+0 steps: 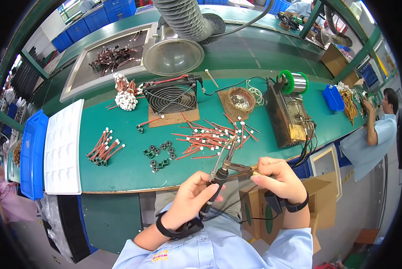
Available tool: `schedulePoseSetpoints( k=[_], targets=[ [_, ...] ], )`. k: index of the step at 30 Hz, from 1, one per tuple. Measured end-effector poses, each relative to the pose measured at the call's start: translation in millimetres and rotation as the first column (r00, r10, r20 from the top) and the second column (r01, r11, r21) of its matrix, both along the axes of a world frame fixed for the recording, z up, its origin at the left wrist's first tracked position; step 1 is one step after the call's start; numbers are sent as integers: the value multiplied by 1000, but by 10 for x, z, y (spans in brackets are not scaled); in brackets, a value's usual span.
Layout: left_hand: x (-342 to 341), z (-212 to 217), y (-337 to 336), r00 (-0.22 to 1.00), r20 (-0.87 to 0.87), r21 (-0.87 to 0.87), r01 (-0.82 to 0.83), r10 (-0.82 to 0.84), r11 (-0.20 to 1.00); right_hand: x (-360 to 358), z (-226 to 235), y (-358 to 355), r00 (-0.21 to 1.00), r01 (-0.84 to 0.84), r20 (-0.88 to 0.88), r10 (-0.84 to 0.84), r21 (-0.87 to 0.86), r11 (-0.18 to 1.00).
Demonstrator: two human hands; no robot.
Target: The person picks up a circuit board and a wire, joins them using a soldering iron, and then trims the excess wire with pliers. This process is repeated for another circuit board and wire before the person cleans the soldering iron tip.
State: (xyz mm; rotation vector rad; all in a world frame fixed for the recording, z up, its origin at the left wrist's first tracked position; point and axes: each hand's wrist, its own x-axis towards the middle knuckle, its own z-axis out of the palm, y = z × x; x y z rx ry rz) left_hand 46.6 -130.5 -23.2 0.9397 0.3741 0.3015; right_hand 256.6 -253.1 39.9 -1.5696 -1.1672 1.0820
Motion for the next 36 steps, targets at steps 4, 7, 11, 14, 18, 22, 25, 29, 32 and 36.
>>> schedulePoseSetpoints(
  k=[4, 7, 11, 14, 18, 22, 25, 29, 32, 36],
  targets=[
    [48, -40, -129, 960, -48, 561, -203, 276, 803, -151, 74, -74, 936, 60, 345, -72, 44, 997],
    [56, -24, -103, 971, -78, 402, -176, 225, 899, -209, 101, -87, 868, 75, 485, -105, 81, 994],
    [31, -4, -46, 980, -95, 237, -149, 176, 960, -61, 61, -209, 865, 18, 491, -104, 176, 984],
    [-28, 10, 93, 996, 9, -189, 89, -89, 978, 43, -4, -194, 960, 10, 277, -42, 116, 993],
    [-29, -11, 107, 956, 209, -313, 263, -203, 913, 159, -231, -85, 997, -54, -44, 57, 83, 995],
    [8, -76, 76, 949, 199, -420, 306, -242, 854, 167, -245, -27, 978, -122, -159, 137, 100, 987],
    [17, -83, 79, 937, 229, -436, 339, -262, 834, 185, -233, -23, 973, -154, -161, 167, 94, 984],
    [18, -18, 66, 971, 122, -327, 236, -207, 915, 192, -203, -39, 983, -147, -103, 152, 58, 987],
    [22, 63, 16, 992, 21, -181, 129, -128, 975, 165, -136, -76, 994, -106, -4, 107, 54, 993],
    [13, 64, -12, 997, -29, -55, 66, -67, 996, 169, -98, -108, 983, -120, 148, 106, 89, 989]
  ],
)
